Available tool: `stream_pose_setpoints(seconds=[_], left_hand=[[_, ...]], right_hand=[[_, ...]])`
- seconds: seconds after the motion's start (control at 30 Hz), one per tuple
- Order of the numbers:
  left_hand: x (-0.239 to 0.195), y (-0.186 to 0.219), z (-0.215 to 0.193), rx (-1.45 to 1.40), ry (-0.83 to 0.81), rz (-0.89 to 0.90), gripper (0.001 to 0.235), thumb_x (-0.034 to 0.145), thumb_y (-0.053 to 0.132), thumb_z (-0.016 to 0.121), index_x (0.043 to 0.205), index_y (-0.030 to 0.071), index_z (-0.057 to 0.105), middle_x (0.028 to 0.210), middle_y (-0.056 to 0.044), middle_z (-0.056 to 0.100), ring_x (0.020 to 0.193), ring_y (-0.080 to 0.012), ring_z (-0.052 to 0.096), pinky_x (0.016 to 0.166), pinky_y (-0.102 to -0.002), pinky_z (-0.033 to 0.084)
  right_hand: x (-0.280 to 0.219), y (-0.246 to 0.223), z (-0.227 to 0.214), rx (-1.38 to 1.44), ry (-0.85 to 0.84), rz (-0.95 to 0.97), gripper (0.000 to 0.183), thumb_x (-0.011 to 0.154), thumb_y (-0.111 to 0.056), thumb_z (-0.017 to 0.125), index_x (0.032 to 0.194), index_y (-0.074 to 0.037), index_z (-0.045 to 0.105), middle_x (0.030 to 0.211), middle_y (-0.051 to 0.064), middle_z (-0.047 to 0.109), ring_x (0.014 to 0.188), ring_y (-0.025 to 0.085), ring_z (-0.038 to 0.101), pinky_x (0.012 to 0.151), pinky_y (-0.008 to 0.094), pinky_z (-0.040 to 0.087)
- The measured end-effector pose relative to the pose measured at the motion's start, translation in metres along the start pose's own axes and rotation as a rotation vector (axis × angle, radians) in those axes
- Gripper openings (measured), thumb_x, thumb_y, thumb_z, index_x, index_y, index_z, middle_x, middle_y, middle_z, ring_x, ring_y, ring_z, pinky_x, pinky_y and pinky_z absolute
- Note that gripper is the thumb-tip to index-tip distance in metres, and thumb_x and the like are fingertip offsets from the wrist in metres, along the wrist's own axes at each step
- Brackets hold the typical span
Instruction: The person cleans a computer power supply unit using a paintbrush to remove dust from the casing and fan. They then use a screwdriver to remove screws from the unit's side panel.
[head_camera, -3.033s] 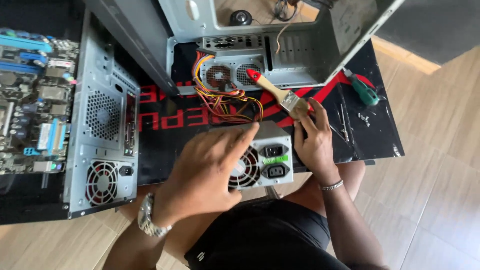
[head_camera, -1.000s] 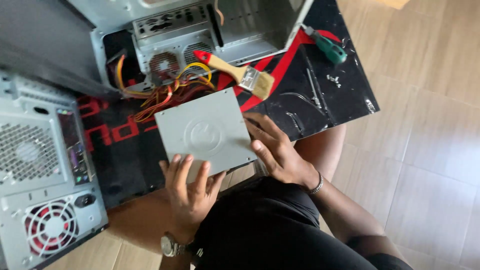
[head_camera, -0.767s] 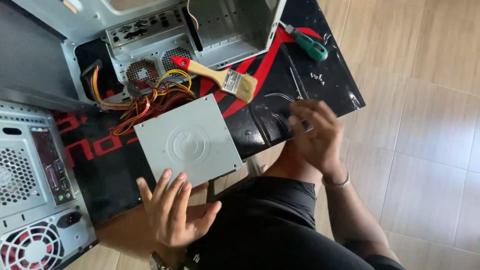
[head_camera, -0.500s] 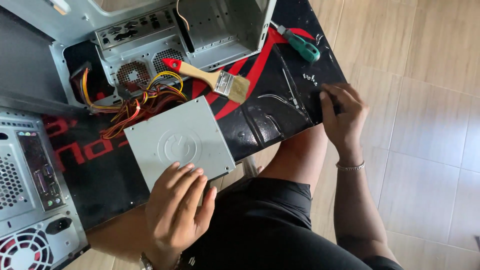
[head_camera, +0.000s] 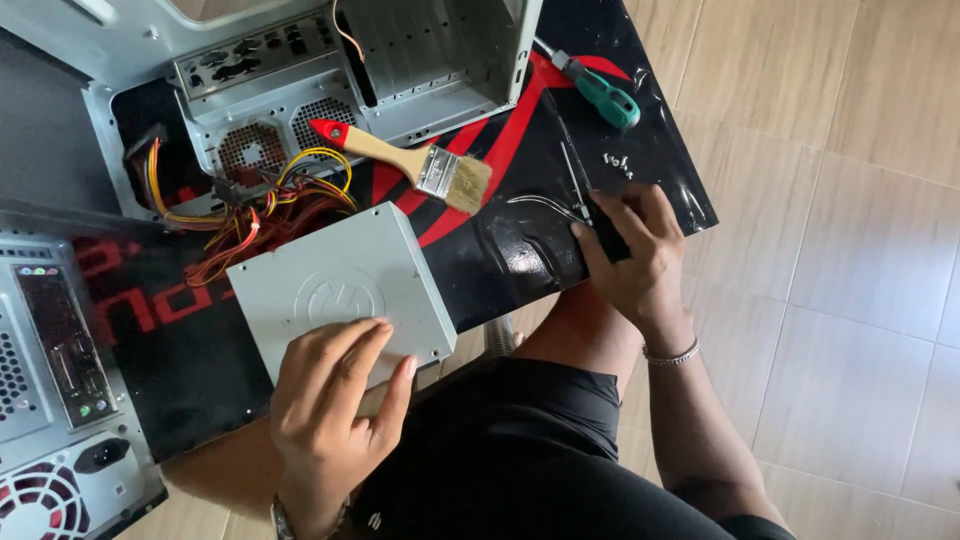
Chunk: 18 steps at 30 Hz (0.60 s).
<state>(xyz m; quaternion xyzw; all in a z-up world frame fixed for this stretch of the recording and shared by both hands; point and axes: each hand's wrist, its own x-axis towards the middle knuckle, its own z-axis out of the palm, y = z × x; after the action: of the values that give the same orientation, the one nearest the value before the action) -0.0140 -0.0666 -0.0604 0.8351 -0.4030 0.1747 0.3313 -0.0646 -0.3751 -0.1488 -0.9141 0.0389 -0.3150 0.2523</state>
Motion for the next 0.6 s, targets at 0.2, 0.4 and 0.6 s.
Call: stream_pose_setpoints(seconds=[0.2, 0.4, 0.6], left_hand=[[-0.001, 0.003, 0.001, 0.006, 0.009, -0.027, 0.024, 0.094, 0.011, 0.075, 0.11, -0.007, 0.071, 0.107, -0.018, 0.072, 0.092, -0.0283, 0.069, 0.082, -0.039, 0.058], [0.005, 0.015, 0.004, -0.034, 0.007, -0.014, 0.018, 0.094, 0.007, 0.074, 0.106, -0.005, 0.07, 0.106, -0.017, 0.072, 0.094, -0.0286, 0.068, 0.085, -0.041, 0.056], [0.014, 0.043, 0.032, -0.238, 0.019, 0.233, 0.017, 0.096, 0.003, 0.067, 0.104, -0.012, 0.066, 0.104, -0.023, 0.068, 0.093, -0.0343, 0.069, 0.082, -0.048, 0.06]], right_hand=[[0.004, 0.002, 0.005, 0.014, 0.035, -0.051, 0.008, 0.098, 0.001, 0.074, 0.103, 0.007, 0.073, 0.101, 0.018, 0.06, 0.086, 0.031, 0.059, 0.079, 0.042, 0.052], [-0.002, 0.001, 0.011, -0.046, 0.057, 0.003, 0.005, 0.101, 0.001, 0.071, 0.1, 0.005, 0.073, 0.097, 0.014, 0.059, 0.084, 0.028, 0.059, 0.08, 0.041, 0.048], [-0.001, 0.0, 0.013, -0.029, 0.108, 0.054, 0.006, 0.104, 0.003, 0.061, 0.102, 0.005, 0.066, 0.097, 0.016, 0.065, 0.088, 0.03, 0.062, 0.08, 0.04, 0.05]])
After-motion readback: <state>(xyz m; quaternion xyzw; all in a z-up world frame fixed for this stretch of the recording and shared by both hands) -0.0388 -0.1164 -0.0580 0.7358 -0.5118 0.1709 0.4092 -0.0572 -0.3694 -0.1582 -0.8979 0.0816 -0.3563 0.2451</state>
